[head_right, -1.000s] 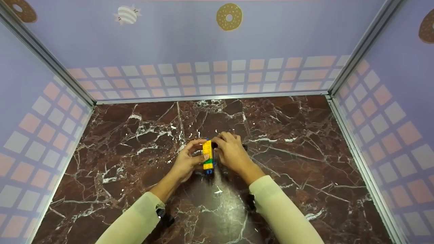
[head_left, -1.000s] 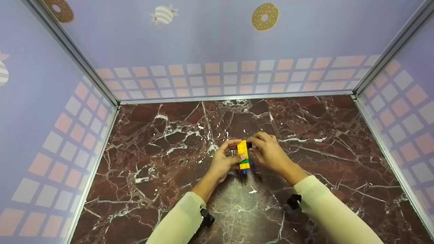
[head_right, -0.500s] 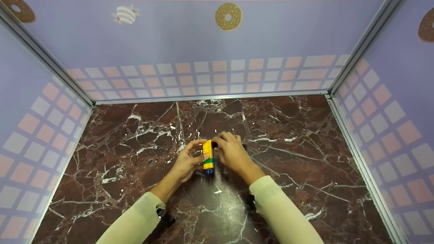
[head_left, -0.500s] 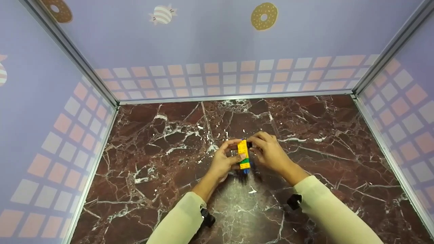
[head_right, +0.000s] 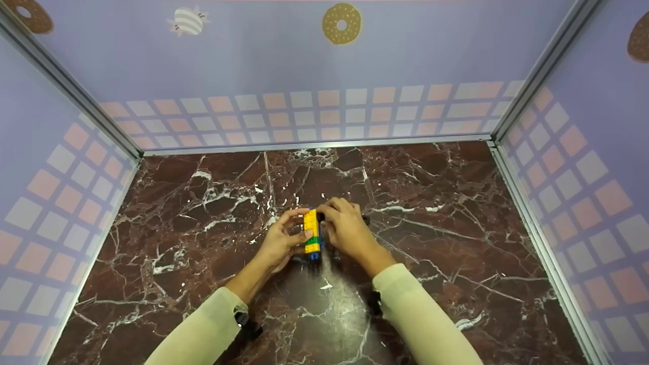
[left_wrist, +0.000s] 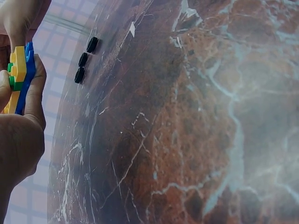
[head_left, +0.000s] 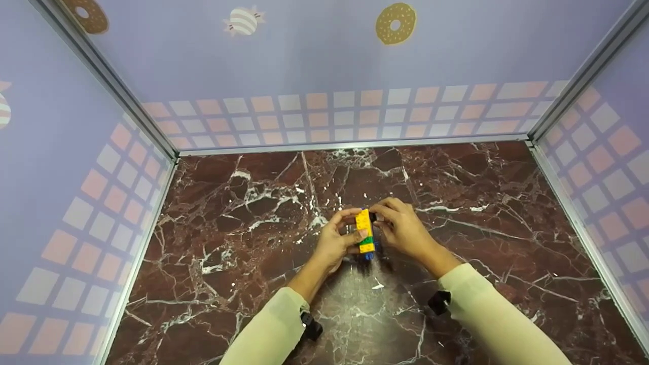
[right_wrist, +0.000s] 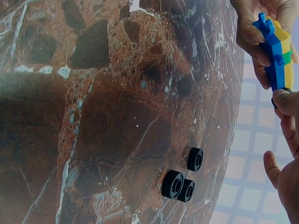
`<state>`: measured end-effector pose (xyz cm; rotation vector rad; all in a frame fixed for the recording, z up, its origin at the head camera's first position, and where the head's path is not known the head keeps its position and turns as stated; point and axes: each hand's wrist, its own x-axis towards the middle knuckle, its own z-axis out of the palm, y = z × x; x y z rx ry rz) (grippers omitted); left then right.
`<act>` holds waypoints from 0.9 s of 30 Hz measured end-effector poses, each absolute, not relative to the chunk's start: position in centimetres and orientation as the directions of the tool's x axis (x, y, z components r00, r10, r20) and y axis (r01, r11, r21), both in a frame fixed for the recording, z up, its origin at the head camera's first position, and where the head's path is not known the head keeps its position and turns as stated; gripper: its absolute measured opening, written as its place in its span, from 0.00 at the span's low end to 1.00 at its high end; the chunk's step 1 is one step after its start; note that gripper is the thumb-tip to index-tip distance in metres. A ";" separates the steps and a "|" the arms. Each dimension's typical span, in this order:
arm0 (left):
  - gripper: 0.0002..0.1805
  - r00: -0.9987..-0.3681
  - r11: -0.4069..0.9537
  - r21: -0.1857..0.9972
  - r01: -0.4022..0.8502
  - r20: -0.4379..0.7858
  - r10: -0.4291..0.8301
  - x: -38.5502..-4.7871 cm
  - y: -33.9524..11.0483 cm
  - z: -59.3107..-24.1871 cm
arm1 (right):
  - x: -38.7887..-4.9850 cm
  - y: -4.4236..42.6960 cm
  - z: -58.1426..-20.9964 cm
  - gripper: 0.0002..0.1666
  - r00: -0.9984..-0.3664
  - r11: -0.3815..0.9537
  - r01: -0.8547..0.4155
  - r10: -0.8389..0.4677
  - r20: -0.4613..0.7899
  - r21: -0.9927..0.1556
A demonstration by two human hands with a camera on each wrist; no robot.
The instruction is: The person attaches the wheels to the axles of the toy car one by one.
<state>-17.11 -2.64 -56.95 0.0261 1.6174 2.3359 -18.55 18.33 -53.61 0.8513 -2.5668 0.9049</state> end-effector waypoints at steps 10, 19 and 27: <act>0.32 -0.953 -0.302 0.925 -0.231 -0.153 0.260 -17.0 -2.6 -56.8 | -18.6 18.7 -53.6 0.18 -0.792 0.626 -0.608 -0.434 0.431 -0.487; 0.33 -0.951 -0.295 0.927 -0.231 -0.150 0.272 -17.1 -2.7 -56.7 | -18.7 19.0 -53.6 0.19 -0.790 0.617 -0.611 -0.432 0.435 -0.496; 0.28 -0.949 -0.303 0.927 -0.221 -0.132 0.286 -17.3 -2.7 -56.7 | -18.9 19.2 -53.5 0.19 -0.779 0.617 -0.624 -0.443 0.444 -0.480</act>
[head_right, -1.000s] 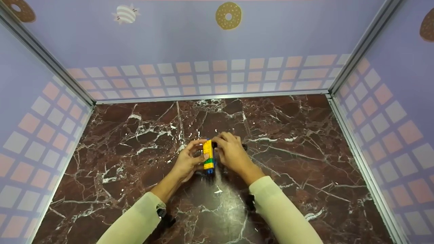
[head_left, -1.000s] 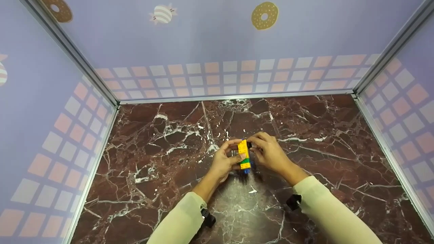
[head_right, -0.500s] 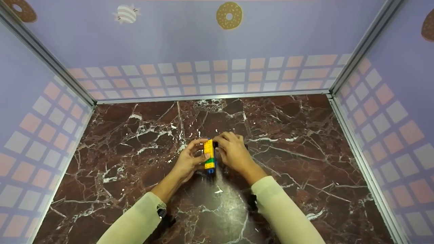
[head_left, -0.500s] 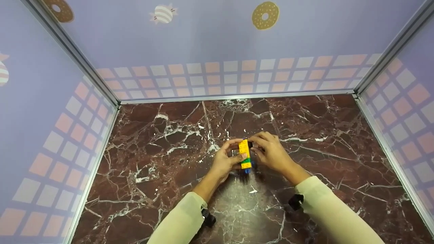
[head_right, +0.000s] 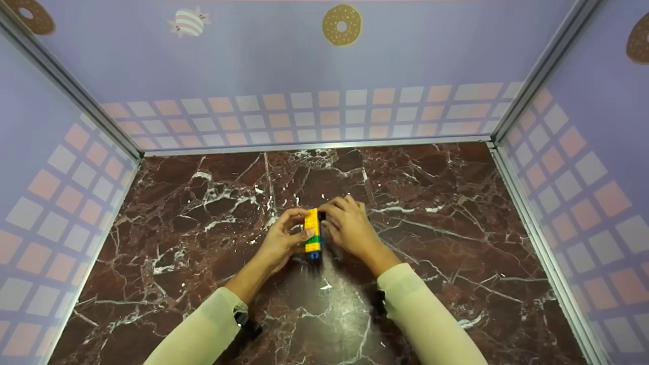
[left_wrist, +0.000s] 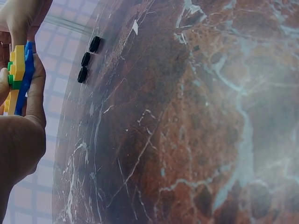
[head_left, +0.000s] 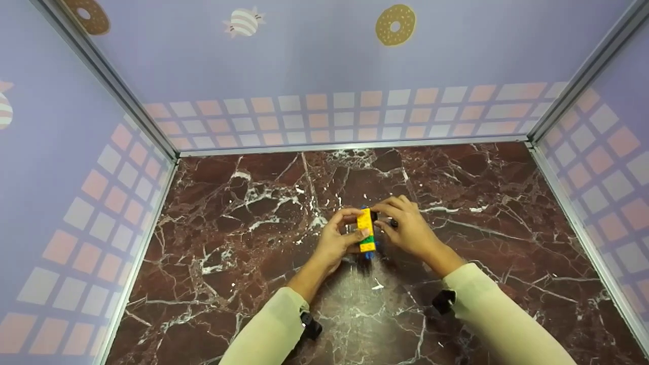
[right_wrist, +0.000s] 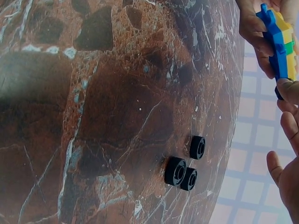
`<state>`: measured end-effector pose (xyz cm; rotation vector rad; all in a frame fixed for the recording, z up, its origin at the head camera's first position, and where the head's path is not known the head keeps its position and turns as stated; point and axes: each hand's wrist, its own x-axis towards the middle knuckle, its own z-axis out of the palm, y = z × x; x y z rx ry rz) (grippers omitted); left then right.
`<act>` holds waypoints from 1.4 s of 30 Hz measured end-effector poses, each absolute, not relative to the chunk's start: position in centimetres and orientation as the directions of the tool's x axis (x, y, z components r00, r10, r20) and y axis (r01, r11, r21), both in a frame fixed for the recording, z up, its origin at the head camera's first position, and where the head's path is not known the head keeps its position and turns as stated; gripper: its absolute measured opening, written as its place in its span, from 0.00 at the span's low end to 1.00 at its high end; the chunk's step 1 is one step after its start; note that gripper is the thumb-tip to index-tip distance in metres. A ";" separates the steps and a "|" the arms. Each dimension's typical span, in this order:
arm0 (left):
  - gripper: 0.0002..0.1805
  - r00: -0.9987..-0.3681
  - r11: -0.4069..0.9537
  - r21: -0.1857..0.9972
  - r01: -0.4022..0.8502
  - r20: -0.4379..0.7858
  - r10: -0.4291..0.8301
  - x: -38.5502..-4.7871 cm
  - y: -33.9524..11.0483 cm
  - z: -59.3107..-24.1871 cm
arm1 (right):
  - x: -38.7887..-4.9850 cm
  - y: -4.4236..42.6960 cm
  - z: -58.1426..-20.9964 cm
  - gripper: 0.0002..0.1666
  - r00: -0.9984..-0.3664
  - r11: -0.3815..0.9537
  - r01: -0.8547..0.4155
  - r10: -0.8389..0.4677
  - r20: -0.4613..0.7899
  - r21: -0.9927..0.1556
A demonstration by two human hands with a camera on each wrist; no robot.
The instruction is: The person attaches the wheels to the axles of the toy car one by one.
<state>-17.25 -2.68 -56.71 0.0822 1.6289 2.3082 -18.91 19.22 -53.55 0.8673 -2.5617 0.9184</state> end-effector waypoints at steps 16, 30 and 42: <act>0.24 -0.957 -0.326 0.921 -0.214 -0.130 0.260 -17.2 -3.1 -57.1 | -19.0 20.6 -53.9 0.24 -0.791 0.635 -0.609 -0.435 0.431 -0.475; 0.25 -0.970 -0.296 0.939 -0.178 -0.116 0.216 -17.4 -3.8 -56.7 | -19.2 23.2 -54.8 0.24 -0.850 0.729 -0.527 -0.441 0.289 -0.436; 0.25 -0.975 -0.267 0.949 -0.169 -0.122 0.184 -17.4 -3.7 -56.7 | -18.9 25.8 -55.9 0.28 -0.897 0.806 -0.437 -0.420 0.134 -0.398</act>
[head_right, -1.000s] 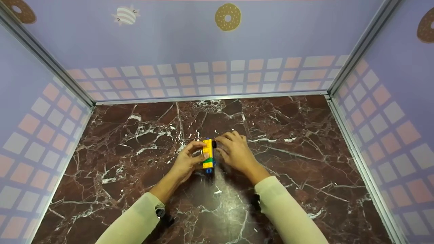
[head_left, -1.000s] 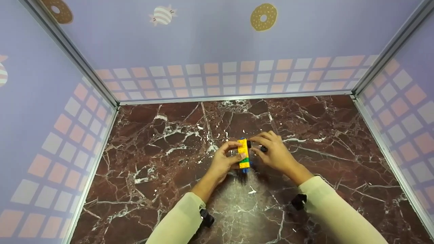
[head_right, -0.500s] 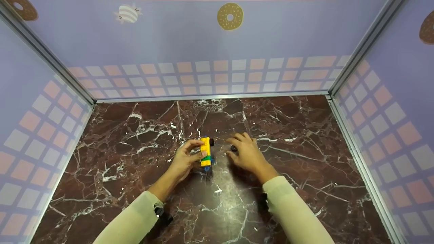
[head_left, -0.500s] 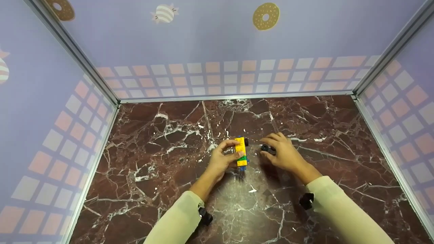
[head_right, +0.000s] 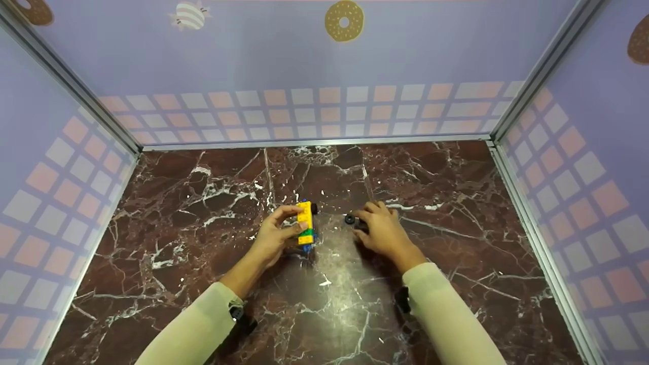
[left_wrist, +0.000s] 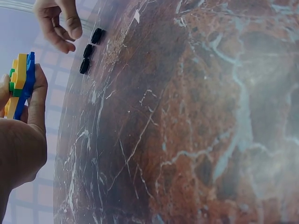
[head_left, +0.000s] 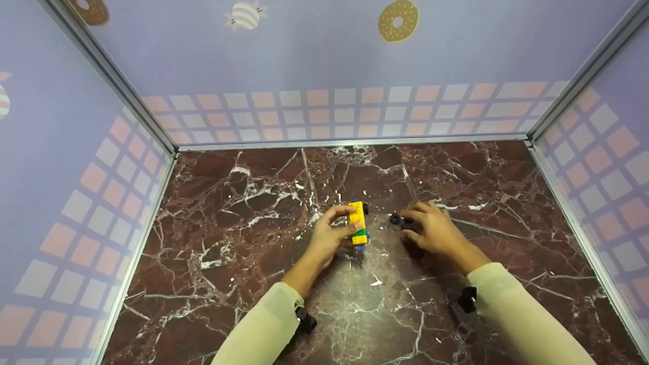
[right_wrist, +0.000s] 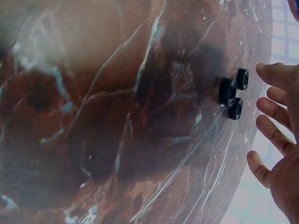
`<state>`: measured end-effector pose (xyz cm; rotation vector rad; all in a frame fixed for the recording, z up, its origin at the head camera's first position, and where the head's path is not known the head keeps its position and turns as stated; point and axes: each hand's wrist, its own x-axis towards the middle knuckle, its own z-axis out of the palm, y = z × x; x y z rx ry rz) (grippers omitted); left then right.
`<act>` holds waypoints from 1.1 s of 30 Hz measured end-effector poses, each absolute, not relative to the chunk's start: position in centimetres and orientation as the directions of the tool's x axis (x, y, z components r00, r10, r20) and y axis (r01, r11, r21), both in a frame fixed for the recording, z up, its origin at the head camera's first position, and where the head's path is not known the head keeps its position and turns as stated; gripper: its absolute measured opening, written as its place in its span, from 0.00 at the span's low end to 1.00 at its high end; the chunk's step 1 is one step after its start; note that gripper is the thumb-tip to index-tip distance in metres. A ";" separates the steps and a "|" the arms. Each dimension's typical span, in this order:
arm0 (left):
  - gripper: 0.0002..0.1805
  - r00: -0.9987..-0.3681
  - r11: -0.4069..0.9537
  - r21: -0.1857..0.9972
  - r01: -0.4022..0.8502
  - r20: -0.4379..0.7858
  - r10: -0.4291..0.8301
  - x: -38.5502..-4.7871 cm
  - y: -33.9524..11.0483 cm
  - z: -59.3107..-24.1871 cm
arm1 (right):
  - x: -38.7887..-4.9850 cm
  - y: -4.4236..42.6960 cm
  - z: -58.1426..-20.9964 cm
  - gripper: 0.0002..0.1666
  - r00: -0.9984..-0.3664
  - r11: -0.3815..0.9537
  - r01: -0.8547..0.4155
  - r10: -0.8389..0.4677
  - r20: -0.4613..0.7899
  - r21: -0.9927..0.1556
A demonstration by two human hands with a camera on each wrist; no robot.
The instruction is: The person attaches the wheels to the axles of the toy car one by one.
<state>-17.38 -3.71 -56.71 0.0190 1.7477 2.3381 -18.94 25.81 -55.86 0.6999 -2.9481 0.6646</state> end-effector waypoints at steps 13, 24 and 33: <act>0.25 -0.976 -0.269 0.949 -0.165 -0.118 0.185 -17.5 -3.8 -56.8 | -18.3 26.7 -56.7 0.24 -0.919 0.859 -0.370 -0.394 0.006 -0.354; 0.20 -0.973 -0.294 0.940 -0.175 -0.120 0.196 -17.4 -3.7 -56.9 | -18.1 26.7 -57.3 0.19 -0.904 0.842 -0.415 -0.423 0.054 -0.345; 0.13 -0.972 -0.310 0.931 -0.195 -0.140 0.190 -17.4 -3.7 -57.0 | -18.0 26.7 -57.1 0.17 -0.907 0.838 -0.405 -0.418 0.047 -0.366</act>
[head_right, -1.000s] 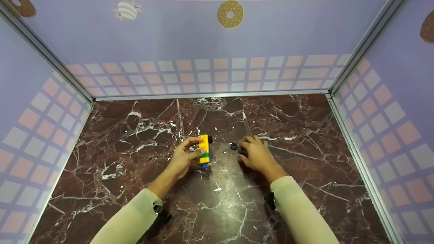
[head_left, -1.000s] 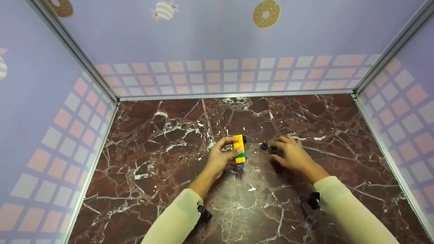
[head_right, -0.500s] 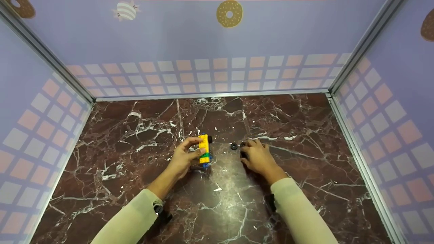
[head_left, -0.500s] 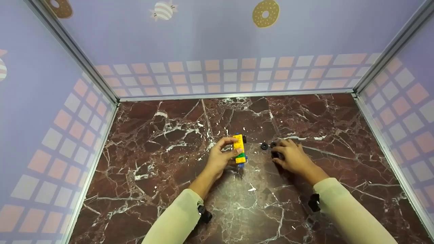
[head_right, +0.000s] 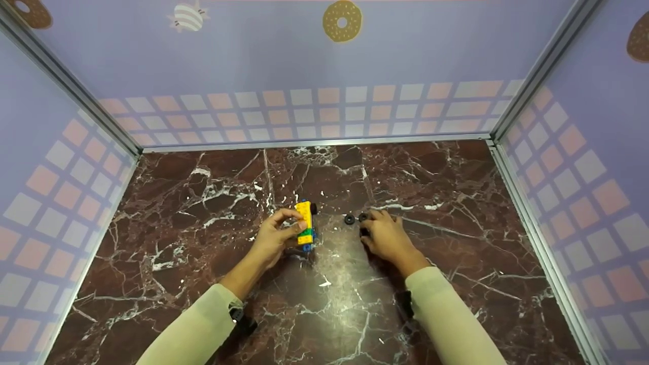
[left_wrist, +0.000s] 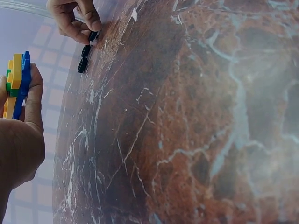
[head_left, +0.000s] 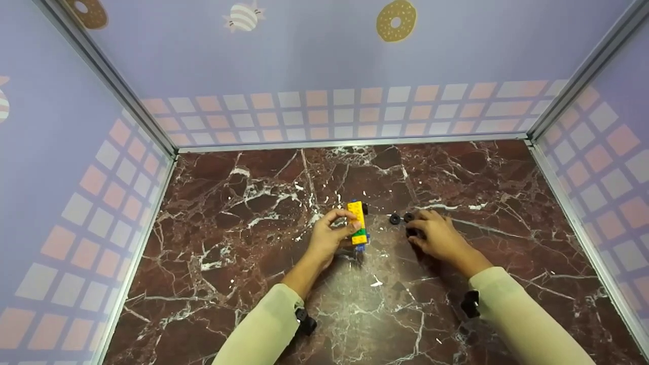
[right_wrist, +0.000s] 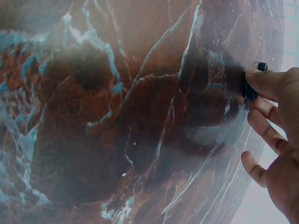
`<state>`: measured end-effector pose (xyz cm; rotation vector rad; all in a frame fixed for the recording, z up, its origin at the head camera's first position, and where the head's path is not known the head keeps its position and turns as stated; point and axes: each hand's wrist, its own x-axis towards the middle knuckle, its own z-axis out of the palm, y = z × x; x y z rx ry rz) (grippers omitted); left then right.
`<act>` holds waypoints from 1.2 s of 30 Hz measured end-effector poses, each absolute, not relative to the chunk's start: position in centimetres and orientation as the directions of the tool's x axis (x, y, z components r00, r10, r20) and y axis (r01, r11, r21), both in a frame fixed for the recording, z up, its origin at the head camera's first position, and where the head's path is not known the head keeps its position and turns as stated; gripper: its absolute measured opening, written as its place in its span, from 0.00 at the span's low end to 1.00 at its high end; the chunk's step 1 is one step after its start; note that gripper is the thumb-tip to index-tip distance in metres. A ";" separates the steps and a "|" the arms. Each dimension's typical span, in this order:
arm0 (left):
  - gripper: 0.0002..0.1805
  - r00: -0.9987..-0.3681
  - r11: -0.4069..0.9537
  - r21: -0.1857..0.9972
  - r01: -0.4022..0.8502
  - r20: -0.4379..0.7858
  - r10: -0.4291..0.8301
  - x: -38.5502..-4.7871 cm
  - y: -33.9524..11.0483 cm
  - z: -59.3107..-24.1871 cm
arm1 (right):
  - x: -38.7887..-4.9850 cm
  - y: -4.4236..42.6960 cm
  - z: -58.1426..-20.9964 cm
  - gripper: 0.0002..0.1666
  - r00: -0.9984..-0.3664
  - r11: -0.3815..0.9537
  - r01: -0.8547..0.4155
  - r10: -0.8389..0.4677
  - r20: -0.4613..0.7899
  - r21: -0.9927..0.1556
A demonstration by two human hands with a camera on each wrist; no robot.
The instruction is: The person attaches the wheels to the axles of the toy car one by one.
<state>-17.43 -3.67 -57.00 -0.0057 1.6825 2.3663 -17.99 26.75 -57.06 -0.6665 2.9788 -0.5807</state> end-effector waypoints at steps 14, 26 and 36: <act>0.16 -0.977 -0.313 0.936 -0.161 -0.107 0.183 -17.4 -3.9 -57.0 | -17.9 26.5 -56.2 0.16 -0.916 0.835 -0.376 -0.400 0.028 -0.403; 0.19 -0.980 -0.299 0.943 -0.148 -0.098 0.174 -17.2 -4.0 -56.8 | -17.8 26.4 -56.2 0.16 -0.916 0.837 -0.380 -0.401 0.031 -0.394; 0.19 -0.982 -0.298 0.946 -0.129 -0.080 0.170 -17.3 -4.1 -56.8 | -17.7 26.1 -56.1 0.17 -0.903 0.824 -0.420 -0.422 0.083 -0.380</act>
